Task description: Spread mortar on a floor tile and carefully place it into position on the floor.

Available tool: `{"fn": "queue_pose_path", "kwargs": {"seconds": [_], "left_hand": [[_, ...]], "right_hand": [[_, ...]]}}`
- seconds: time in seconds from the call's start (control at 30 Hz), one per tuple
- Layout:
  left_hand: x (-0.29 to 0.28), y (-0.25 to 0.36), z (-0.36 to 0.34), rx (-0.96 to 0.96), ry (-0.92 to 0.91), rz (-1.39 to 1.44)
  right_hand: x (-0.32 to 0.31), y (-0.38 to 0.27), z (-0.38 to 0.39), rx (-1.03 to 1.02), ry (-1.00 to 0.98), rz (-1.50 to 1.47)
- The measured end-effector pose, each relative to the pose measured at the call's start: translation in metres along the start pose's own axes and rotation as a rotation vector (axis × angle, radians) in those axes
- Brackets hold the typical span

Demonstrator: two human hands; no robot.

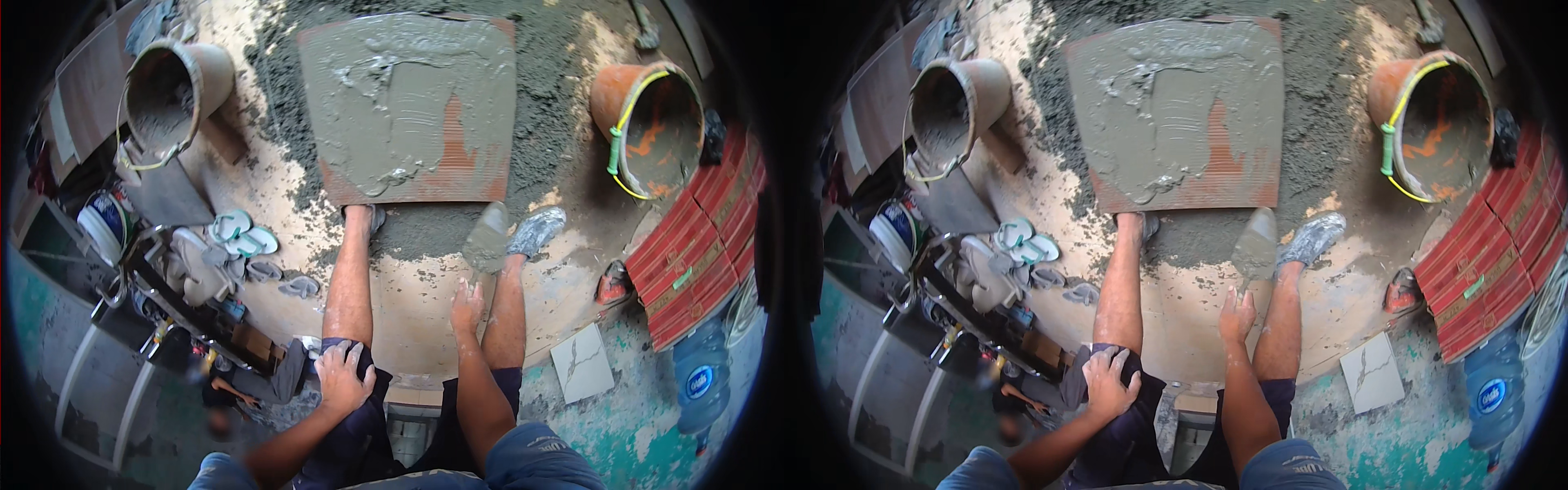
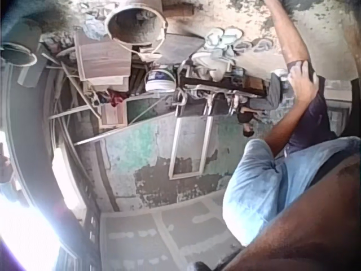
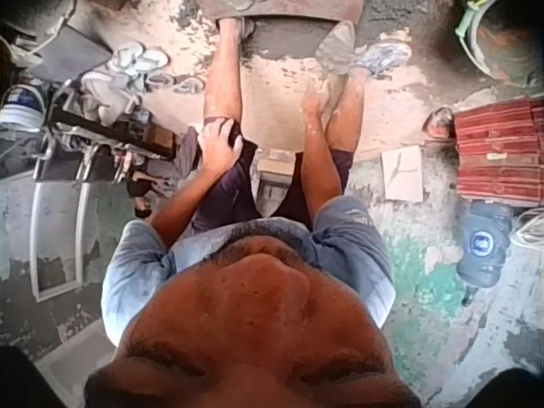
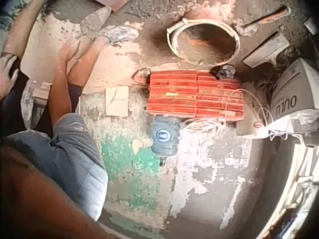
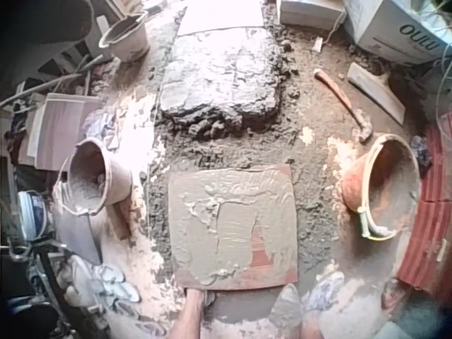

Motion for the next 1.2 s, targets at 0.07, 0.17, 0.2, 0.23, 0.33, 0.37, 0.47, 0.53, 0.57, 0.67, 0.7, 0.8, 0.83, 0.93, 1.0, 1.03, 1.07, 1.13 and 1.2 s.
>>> {"fn": "queue_pose_path", "kwargs": {"seconds": [0.07, 0.17, 0.2, 0.23, 0.33, 0.37, 0.47, 0.53, 0.57, 0.67, 0.7, 0.8, 0.83, 0.93, 1.0, 1.03, 1.07, 1.13, 1.2], "left_hand": [[-0.003, -0.006, 0.003, -0.016, -0.016, 0.005], [-0.006, -0.005, 0.004, -0.041, -0.005, -0.005], [-0.005, -0.004, 0.004, -0.045, -0.016, -0.006], [-0.005, -0.004, 0.002, -0.054, -0.013, -0.001], [-0.005, -0.004, 0.000, -0.048, -0.001, 0.038], [-0.005, -0.004, 0.002, -0.039, -0.004, 0.046], [-0.008, -0.005, 0.002, -0.037, -0.013, 0.082], [-0.009, -0.006, 0.004, -0.029, -0.004, 0.068], [-0.009, -0.006, 0.003, -0.033, -0.004, 0.075], [-0.010, -0.008, 0.002, -0.030, 0.000, 0.106], [-0.009, -0.010, 0.003, -0.030, 0.005, 0.110], [-0.011, -0.013, 0.004, -0.041, 0.011, 0.125], [-0.011, -0.010, 0.002, -0.031, 0.015, 0.135], [-0.011, -0.013, 0.002, -0.039, 0.012, 0.145], [-0.011, -0.013, 0.003, -0.042, 0.016, 0.146], [-0.011, -0.012, 0.003, -0.039, 0.018, 0.144], [-0.010, -0.011, 0.003, -0.037, 0.018, 0.146], [-0.006, -0.012, 0.003, -0.059, -0.036, 0.137], [-0.004, -0.010, 0.002, -0.061, -0.038, 0.157]], "right_hand": [[0.020, -0.041, 0.013, -0.099, -0.134, 0.149], [0.068, -0.115, 0.022, -0.272, -0.334, 0.373], [0.086, -0.134, 0.020, -0.305, -0.362, 0.411], [0.102, -0.150, 0.016, -0.339, -0.389, 0.449], [0.123, -0.171, -0.002, -0.285, -0.529, 0.324], [0.127, -0.176, -0.006, -0.307, -0.574, 0.341], [0.137, -0.190, -0.026, -0.350, -0.657, 0.387], [0.144, -0.198, -0.032, -0.398, -0.711, 0.492], [0.146, -0.201, -0.036, -0.433, -0.730, 0.610], [0.143, -0.217, -0.047, -0.516, -0.799, 0.861], [0.137, -0.224, -0.048, -0.557, -0.828, 0.969], [0.111, -0.256, -0.056, -0.629, -0.811, 1.173], [0.099, -0.266, -0.066, -0.643, -0.764, 1.187], [0.082, -0.282, -0.076, -0.697, -0.649, 1.136], [0.082, -0.285, -0.073, -0.804, -0.705, 1.152], [0.084, -0.282, -0.067, -0.842, -0.716, 1.122], [0.088, -0.280, -0.064, -0.842, -0.714, 1.124], [0.100, -0.275, -0.057, -0.899, -0.791, 1.212], [0.105, -0.280, -0.060, -0.906, -0.781, 1.203]]}}
Point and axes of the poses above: each hand's wrist, its own z-axis away from the middle knuckle, its own x-axis out of the palm, y = z × x, the point moved 3 cm from there along -z, towards the middle knuckle, and after that the axes turned 1 degree about x, right-handed, at the moved point
